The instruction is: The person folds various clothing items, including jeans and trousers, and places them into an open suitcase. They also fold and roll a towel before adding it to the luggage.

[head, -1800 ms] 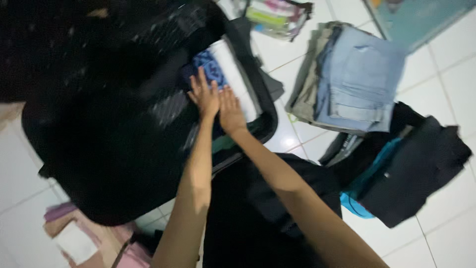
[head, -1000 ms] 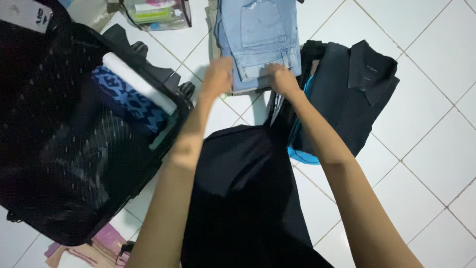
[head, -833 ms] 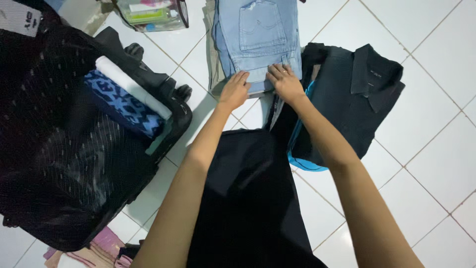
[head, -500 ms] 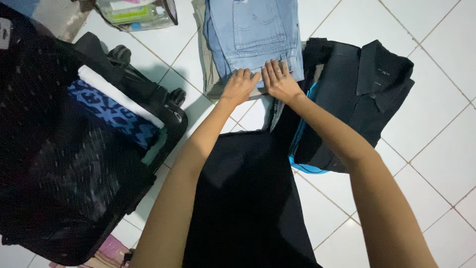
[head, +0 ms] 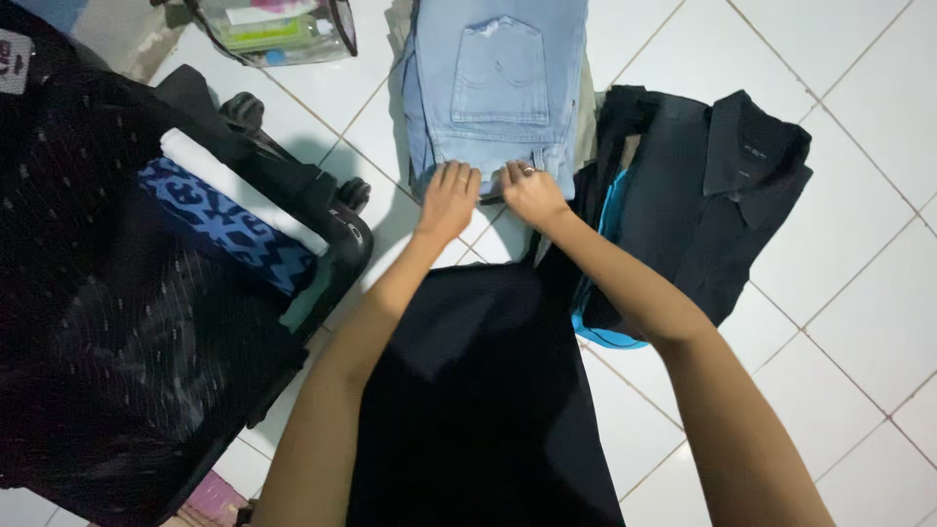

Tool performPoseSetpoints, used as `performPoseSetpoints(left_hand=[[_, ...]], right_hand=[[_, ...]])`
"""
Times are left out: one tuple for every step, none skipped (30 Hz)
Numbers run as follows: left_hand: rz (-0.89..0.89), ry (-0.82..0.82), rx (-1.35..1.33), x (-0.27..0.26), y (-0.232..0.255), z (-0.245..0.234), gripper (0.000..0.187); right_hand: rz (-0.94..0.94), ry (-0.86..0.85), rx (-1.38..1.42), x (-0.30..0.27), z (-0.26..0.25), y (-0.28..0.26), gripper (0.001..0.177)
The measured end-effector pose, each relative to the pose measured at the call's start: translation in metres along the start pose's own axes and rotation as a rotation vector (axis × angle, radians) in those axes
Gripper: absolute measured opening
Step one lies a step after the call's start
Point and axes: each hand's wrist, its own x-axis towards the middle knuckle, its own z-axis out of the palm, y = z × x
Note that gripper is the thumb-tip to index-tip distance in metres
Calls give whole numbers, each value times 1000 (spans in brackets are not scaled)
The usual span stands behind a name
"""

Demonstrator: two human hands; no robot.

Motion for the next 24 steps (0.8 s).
performPoseSetpoints(left_hand=[[-19, 16, 86, -3, 5, 7, 45], [-38, 33, 172, -4, 10, 14, 50], [-61, 42, 254, -7, 18, 19, 55], [-84, 16, 284, -9, 24, 24, 60], [-104, -1, 319, -5, 26, 29, 65], [-125, -17, 354, 0, 25, 32, 70], [-147, -14, 258, 7, 21, 36, 71], [-168, -10, 161, 14, 16, 40, 72], [-188, -9, 64, 18, 10, 42, 73], [-181, -76, 46, 23, 3, 45, 70], [-174, -141, 28, 28, -5, 47, 68], [-167, -205, 9, 33, -13, 48, 67], [-173, -258, -23, 40, -21, 50, 69], [-179, -312, -55, 47, -29, 50, 72], [-184, -366, -92, 53, -34, 51, 75], [-180, -441, -93, 61, -38, 51, 72], [-173, -521, -96, 67, -40, 50, 70], [-165, -601, -98, 74, -42, 49, 68], [-126, -584, -103, 81, -45, 46, 66], [-88, -568, -107, 88, -48, 42, 65], [-51, -548, -107, 97, -54, 37, 63], [-46, -592, -133, 104, -59, 31, 61], [-39, -632, -161, 112, -61, 26, 59], [-31, -671, -187, 120, -62, 22, 57]], right_hand=[[44, -74, 67, 6, 6, 5, 27], [89, -148, 134, 14, 10, 12, 21], [109, -219, 155, 19, 13, 19, 20], [129, -289, 176, 28, 14, 29, 20], [150, -351, 190, 41, 14, 40, 21], [108, -349, 219, 53, 13, 49, 22], [72, -347, 251, 64, 12, 57, 23], [36, -344, 283, 73, 9, 64, 24], [35, -342, 285, 80, 7, 69, 26], [35, -340, 287, 84, 5, 72, 28], [35, -338, 286, 86, 1, 75, 31], [57, -375, 383, 86, -4, 78, 29], [80, -411, 480, 85, -10, 81, 29], [103, -447, 577, 83, -16, 84, 29], [89, -437, 581, 76, -23, 85, 30], [76, -427, 585, 70, -30, 85, 32], [66, -421, 592, 60, -37, 80, 33], [122, -392, 514, 49, -43, 71, 35], [177, -363, 438, 40, -46, 58, 39], [230, -334, 361, 31, -49, 42, 44], [204, -182, 153, 24, -50, 24, 48], [175, -30, -54, 17, -48, 6, 52], [143, 122, -266, 14, -45, -5, 57], [158, 135, -338, 13, -38, -8, 56]])
